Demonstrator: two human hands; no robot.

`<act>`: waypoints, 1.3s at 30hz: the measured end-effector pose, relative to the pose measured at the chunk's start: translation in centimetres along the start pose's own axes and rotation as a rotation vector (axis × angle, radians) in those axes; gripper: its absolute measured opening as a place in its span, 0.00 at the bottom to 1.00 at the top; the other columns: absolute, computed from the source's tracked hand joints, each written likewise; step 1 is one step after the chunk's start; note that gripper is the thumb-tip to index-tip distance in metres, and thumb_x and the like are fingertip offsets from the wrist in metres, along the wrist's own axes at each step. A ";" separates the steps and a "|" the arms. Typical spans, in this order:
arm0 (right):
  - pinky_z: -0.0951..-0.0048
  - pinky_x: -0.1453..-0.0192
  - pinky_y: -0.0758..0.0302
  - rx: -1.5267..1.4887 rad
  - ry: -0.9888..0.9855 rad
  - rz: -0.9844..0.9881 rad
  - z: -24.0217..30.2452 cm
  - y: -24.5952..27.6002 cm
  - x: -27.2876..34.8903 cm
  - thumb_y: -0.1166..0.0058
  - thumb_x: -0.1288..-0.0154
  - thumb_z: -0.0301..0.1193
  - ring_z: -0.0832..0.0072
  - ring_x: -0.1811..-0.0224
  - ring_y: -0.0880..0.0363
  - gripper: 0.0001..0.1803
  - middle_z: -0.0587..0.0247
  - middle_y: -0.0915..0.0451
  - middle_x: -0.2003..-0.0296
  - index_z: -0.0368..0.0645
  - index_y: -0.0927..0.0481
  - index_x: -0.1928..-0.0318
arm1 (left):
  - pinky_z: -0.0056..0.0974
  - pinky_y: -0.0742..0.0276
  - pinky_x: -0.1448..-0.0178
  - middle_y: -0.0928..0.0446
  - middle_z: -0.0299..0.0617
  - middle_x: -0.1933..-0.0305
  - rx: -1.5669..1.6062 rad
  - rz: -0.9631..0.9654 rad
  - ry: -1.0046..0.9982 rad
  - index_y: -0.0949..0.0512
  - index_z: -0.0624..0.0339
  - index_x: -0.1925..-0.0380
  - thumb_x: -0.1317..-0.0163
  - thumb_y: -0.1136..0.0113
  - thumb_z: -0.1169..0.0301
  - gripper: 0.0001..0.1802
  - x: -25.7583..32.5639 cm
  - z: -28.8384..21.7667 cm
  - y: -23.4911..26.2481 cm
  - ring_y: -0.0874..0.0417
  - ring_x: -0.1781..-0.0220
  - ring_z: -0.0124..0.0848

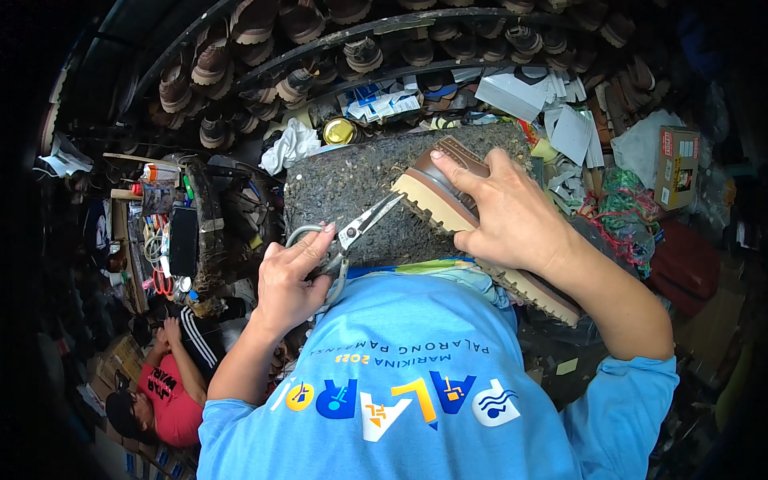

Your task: Trimming and cleaning the edges of a boot sole using pliers.

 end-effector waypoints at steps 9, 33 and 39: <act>0.48 0.37 0.21 0.000 0.019 -0.065 0.1 -0.2 -0.1 0.30 0.46 0.38 0.40 0.47 0.21 0.51 0.40 0.30 0.49 0.60 0.35 0.19 | 0.41 0.29 0.56 0.14 0.51 0.41 -0.046 -0.058 0.012 0.19 0.56 0.34 0.58 0.32 0.80 0.42 0.1 -0.6 -0.2 0.10 0.52 0.38; 0.53 0.38 0.22 -0.018 0.126 -0.144 -1.2 -0.1 -0.6 0.29 0.50 0.38 0.46 0.49 0.21 0.53 0.44 0.29 0.50 0.62 0.33 0.20 | 0.40 0.28 0.49 0.14 0.48 0.39 0.114 -0.061 0.189 0.20 0.54 0.32 0.57 0.34 0.79 0.43 1.9 1.9 1.3 0.10 0.48 0.39; 0.64 0.31 0.32 -0.524 0.275 0.213 -3.6 0.4 -2.5 0.18 0.63 0.38 0.63 0.43 0.22 0.65 0.55 0.21 0.49 0.41 0.34 0.20 | 0.40 0.29 0.46 0.15 0.48 0.37 0.280 -0.026 0.053 0.20 0.52 0.32 0.59 0.36 0.78 0.45 0.8 2.5 1.7 0.12 0.43 0.39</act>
Point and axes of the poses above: each hand's wrist, its own x-axis away from the middle knuckle, its own y-axis out of the back of the hand, z = x × y, the point moved 2 cm from there along -x, towards the middle knuckle
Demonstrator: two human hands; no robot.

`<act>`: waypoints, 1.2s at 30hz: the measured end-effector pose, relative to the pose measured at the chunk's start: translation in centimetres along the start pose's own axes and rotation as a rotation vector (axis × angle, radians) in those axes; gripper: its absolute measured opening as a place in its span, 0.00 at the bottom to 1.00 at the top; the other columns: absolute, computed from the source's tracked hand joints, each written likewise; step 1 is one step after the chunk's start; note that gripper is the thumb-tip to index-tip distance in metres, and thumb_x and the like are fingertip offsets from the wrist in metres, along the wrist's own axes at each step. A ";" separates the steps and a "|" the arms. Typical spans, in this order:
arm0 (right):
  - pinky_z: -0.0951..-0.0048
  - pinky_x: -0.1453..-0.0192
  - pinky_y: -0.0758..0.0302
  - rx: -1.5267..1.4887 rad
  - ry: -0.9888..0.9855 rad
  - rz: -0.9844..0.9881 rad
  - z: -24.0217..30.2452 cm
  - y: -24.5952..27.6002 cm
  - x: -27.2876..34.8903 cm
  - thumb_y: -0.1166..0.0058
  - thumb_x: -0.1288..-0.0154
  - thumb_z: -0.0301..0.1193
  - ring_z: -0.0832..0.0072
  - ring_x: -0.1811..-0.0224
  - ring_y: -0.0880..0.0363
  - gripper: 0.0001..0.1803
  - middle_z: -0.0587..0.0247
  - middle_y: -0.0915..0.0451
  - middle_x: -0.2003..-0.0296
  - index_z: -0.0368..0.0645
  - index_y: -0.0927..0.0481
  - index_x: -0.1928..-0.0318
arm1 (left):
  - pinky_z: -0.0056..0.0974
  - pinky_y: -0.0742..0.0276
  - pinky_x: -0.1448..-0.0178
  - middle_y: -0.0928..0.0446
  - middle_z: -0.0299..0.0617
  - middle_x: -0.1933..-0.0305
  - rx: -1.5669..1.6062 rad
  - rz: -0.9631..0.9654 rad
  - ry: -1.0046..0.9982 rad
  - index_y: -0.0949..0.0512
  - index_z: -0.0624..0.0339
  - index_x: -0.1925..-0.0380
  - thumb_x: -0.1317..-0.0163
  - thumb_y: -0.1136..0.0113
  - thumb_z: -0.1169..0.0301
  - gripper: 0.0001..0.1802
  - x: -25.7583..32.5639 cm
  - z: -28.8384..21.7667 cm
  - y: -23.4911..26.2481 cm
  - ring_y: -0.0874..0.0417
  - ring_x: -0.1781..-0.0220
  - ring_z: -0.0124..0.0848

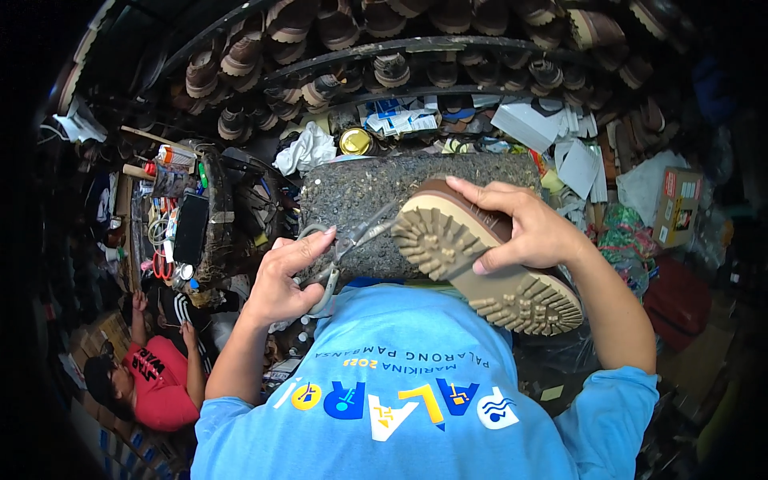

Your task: Trimming and cleaning the edges of a boot sole using pliers.

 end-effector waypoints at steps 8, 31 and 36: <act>0.66 0.34 0.30 -0.060 0.207 0.039 -0.1 -0.4 -0.5 0.19 0.61 0.40 0.64 0.47 0.23 0.64 0.57 0.22 0.52 0.45 0.34 0.19 | 0.42 0.29 0.49 0.15 0.48 0.37 0.080 0.115 -0.047 0.21 0.48 0.30 0.59 0.35 0.76 0.47 -1.5 -1.4 1.4 0.13 0.39 0.40; 0.66 0.37 0.29 0.014 0.208 0.005 -0.2 -0.5 0.1 0.18 0.63 0.40 0.64 0.48 0.23 0.63 0.58 0.22 0.54 0.43 0.32 0.21 | 0.44 0.28 0.52 0.13 0.42 0.41 -0.143 0.023 -0.166 0.18 0.49 0.35 0.64 0.35 0.80 0.46 -0.9 -1.0 2.1 0.13 0.52 0.39; 0.66 0.37 0.29 0.011 0.228 0.006 -0.2 -0.4 0.3 0.18 0.63 0.39 0.63 0.47 0.22 0.63 0.57 0.22 0.53 0.42 0.31 0.21 | 0.42 0.27 0.55 0.15 0.48 0.36 -0.130 0.074 -0.167 0.17 0.50 0.35 0.64 0.33 0.80 0.45 -1.3 -0.8 2.1 0.10 0.44 0.39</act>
Point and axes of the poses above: each hand's wrist, its own x-axis away from the middle knuckle, its own y-axis out of the back of the hand, z = x × y, the point moved 2 cm from there along -x, towards the middle knuckle
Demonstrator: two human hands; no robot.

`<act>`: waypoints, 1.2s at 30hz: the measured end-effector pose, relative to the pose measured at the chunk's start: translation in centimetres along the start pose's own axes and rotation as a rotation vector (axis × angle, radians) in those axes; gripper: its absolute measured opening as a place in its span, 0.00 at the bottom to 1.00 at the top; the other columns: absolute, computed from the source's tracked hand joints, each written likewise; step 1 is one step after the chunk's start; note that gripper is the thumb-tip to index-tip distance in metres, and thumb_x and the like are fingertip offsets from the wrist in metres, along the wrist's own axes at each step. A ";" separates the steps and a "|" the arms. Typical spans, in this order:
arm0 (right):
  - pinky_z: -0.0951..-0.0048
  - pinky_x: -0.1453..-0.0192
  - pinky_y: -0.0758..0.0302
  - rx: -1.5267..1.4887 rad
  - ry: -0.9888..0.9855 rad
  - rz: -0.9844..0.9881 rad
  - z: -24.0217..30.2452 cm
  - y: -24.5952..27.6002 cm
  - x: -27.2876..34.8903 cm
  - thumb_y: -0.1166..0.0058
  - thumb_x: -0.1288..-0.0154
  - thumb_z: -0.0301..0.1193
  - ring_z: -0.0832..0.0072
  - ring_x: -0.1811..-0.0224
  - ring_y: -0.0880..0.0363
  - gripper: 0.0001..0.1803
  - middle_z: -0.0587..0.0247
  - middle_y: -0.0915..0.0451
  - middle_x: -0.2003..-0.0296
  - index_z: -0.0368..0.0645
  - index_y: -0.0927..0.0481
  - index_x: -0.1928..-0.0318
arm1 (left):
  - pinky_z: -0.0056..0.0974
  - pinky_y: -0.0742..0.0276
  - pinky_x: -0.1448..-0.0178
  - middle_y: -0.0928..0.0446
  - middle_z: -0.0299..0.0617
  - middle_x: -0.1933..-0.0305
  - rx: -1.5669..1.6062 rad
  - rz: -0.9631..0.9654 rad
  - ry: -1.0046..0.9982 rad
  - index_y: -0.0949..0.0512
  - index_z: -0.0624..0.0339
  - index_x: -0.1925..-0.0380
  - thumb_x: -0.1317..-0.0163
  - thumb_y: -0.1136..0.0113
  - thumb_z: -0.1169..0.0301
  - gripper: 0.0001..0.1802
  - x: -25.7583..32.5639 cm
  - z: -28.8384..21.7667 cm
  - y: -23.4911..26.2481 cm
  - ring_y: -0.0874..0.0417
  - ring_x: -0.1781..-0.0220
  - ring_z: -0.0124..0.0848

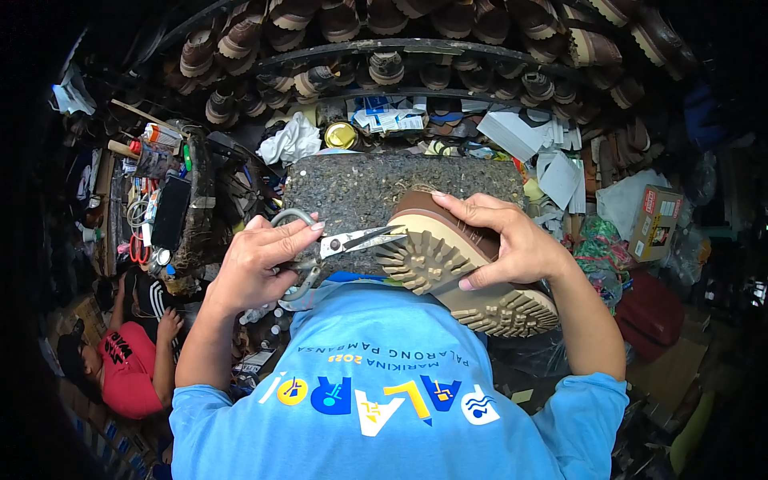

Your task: Trimming and cleaning the edges of a boot sole using pliers.

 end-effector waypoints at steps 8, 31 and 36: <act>0.64 0.35 0.29 0.027 0.063 -0.017 0.4 0.4 0.3 0.17 0.62 0.38 0.62 0.45 0.21 0.62 0.54 0.20 0.49 0.40 0.31 0.22 | 0.41 0.26 0.49 0.14 0.46 0.38 0.192 -0.027 0.049 0.18 0.51 0.35 0.57 0.37 0.84 0.42 0.1 1.3 0.2 0.10 0.43 0.38; 0.66 0.42 0.28 0.072 0.025 -0.009 0.4 0.7 0.1 0.18 0.64 0.39 0.64 0.52 0.24 0.64 0.59 0.24 0.58 0.48 0.32 0.20 | 0.44 0.29 0.59 0.13 0.41 0.47 -0.155 -0.019 -0.137 0.18 0.49 0.35 0.58 0.30 0.80 0.42 -1.8 -0.3 2.6 0.13 0.58 0.38; 0.66 0.41 0.29 0.054 0.016 -0.007 0.3 0.5 -0.3 0.18 0.64 0.39 0.64 0.52 0.24 0.64 0.59 0.24 0.58 0.49 0.32 0.20 | 0.43 0.28 0.56 0.12 0.48 0.42 -0.094 0.045 -0.098 0.17 0.51 0.36 0.66 0.34 0.82 0.46 -1.7 0.5 2.9 0.11 0.53 0.42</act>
Point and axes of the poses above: each hand's wrist, its own x-axis away from the middle knuckle, its own y-axis out of the back of the hand, z = x × y, the point moved 2 cm from there along -x, towards the middle knuckle
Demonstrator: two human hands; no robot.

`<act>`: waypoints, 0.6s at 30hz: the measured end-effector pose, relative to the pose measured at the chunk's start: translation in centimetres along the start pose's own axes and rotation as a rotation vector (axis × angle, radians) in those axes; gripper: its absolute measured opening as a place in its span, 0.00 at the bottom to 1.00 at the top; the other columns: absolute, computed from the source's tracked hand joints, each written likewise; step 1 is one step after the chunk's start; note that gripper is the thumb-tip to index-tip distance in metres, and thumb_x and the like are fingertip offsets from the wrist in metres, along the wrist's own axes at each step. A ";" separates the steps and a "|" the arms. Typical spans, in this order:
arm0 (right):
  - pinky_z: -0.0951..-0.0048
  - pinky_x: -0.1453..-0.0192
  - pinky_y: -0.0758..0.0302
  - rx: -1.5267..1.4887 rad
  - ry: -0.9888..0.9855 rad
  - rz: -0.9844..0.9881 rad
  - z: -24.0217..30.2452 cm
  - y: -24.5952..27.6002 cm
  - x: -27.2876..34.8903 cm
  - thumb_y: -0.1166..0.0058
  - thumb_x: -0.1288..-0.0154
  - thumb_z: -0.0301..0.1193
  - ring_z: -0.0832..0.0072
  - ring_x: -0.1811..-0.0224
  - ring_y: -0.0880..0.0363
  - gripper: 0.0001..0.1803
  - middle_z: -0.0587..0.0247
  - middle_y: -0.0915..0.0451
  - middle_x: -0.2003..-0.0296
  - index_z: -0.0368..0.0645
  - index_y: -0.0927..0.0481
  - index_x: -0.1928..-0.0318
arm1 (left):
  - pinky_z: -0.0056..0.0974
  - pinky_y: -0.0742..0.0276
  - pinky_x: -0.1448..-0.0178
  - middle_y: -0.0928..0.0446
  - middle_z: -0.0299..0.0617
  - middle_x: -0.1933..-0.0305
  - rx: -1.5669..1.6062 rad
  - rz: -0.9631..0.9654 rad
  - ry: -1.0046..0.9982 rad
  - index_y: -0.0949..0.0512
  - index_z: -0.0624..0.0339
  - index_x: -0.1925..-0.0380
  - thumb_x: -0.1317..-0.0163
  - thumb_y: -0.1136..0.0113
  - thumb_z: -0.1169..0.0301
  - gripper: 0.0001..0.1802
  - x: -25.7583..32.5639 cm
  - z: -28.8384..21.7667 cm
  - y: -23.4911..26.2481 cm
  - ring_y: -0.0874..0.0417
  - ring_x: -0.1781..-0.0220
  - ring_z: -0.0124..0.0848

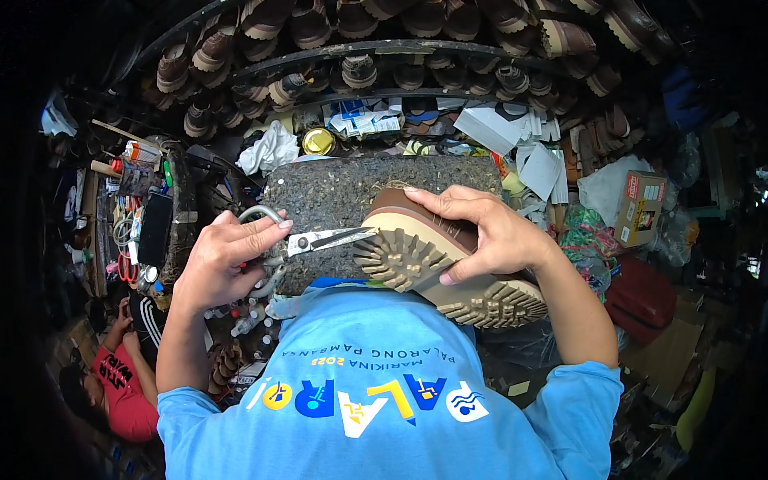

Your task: Trimming and cleaning the edges of a boot sole using pliers.

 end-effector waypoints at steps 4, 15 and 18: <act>0.65 0.40 0.28 0.025 -0.007 -0.012 0.2 0.2 0.0 0.19 0.63 0.39 0.63 0.51 0.24 0.63 0.59 0.24 0.58 0.49 0.31 0.20 | 0.42 0.22 0.56 0.11 0.47 0.49 0.236 0.119 0.069 0.19 0.50 0.33 0.58 0.34 0.81 0.44 -0.3 0.9 -0.4 0.11 0.58 0.44; 0.60 0.35 0.25 0.260 -0.327 -0.172 -0.8 -0.4 1.8 0.22 0.58 0.39 0.55 0.45 0.22 0.59 0.51 0.26 0.49 0.63 0.32 0.20 | 0.42 0.18 0.53 0.14 0.49 0.54 -0.008 -0.191 0.114 0.13 0.61 0.50 0.48 0.26 0.75 0.21 1.2 -1.6 -4.3 0.15 0.62 0.46; 0.57 0.31 0.25 0.379 -0.451 -0.191 -1.5 -1.5 1.6 0.25 0.53 0.39 0.48 0.40 0.23 0.56 0.45 0.29 0.44 0.70 0.34 0.20 | 0.41 0.19 0.58 0.15 0.48 0.56 0.242 -0.610 0.082 0.16 0.65 0.59 0.27 0.41 0.63 0.15 3.0 -7.6 4.7 0.14 0.61 0.38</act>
Point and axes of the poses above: each hand's wrist, its own x-axis away from the middle knuckle, its own y-axis out of the back of the hand, z = x × y, the point moved 2 cm from there along -x, towards the middle knuckle
